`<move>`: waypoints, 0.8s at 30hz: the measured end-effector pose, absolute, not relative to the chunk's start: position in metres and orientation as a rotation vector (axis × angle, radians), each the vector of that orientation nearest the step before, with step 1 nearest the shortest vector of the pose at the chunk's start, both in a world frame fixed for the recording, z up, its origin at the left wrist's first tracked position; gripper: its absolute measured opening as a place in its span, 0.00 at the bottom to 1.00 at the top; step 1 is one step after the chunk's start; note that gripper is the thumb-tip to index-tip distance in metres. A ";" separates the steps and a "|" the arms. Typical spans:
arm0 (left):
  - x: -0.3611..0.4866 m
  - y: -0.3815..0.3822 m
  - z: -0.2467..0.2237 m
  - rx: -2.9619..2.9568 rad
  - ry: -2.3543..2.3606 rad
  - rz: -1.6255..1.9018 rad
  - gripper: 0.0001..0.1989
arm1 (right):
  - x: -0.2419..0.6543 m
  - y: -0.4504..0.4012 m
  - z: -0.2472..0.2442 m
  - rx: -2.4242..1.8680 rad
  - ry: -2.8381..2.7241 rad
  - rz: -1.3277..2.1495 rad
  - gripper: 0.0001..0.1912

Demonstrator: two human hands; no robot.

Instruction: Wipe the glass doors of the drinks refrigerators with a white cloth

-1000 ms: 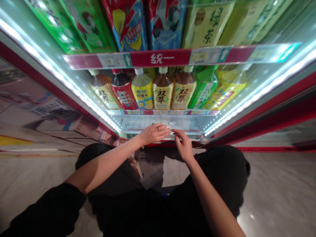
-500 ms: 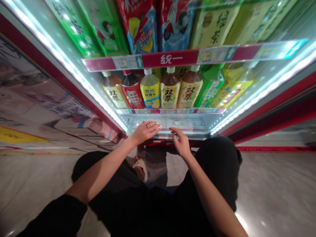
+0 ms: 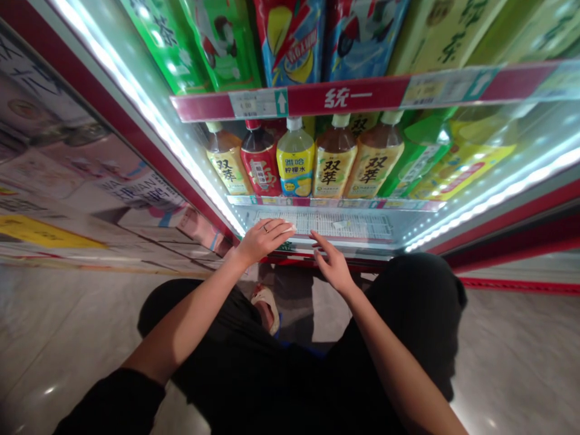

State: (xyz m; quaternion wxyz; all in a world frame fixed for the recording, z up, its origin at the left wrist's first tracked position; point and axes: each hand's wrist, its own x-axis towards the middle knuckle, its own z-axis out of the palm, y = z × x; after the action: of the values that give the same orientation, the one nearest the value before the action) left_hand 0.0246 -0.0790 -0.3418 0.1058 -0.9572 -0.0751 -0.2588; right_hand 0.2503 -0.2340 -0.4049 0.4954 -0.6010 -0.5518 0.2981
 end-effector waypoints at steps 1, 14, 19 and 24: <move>0.024 -0.078 -0.341 -2.809 -0.238 -0.784 0.18 | 0.251 -0.234 -0.406 -1.456 -1.339 0.723 0.29; 0.028 -0.087 -0.340 -2.738 -0.285 -0.737 0.17 | 0.255 -0.235 -0.411 -1.492 -1.375 0.717 0.28; 0.023 -0.090 -0.334 -2.680 -0.472 -0.871 0.19 | 0.256 -0.236 -0.414 -1.497 -1.370 0.728 0.28; 0.023 -0.089 -0.336 -2.618 -0.318 -0.785 0.14 | 0.256 -0.235 -0.420 -1.496 -1.401 0.726 0.28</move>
State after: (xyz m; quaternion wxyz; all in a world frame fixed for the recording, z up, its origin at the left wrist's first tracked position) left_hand 0.0229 -0.0893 -0.3358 0.1936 -0.9334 -0.1134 -0.2799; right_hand 0.2558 -0.2346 -0.4197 0.4649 -0.6092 -0.5705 0.2954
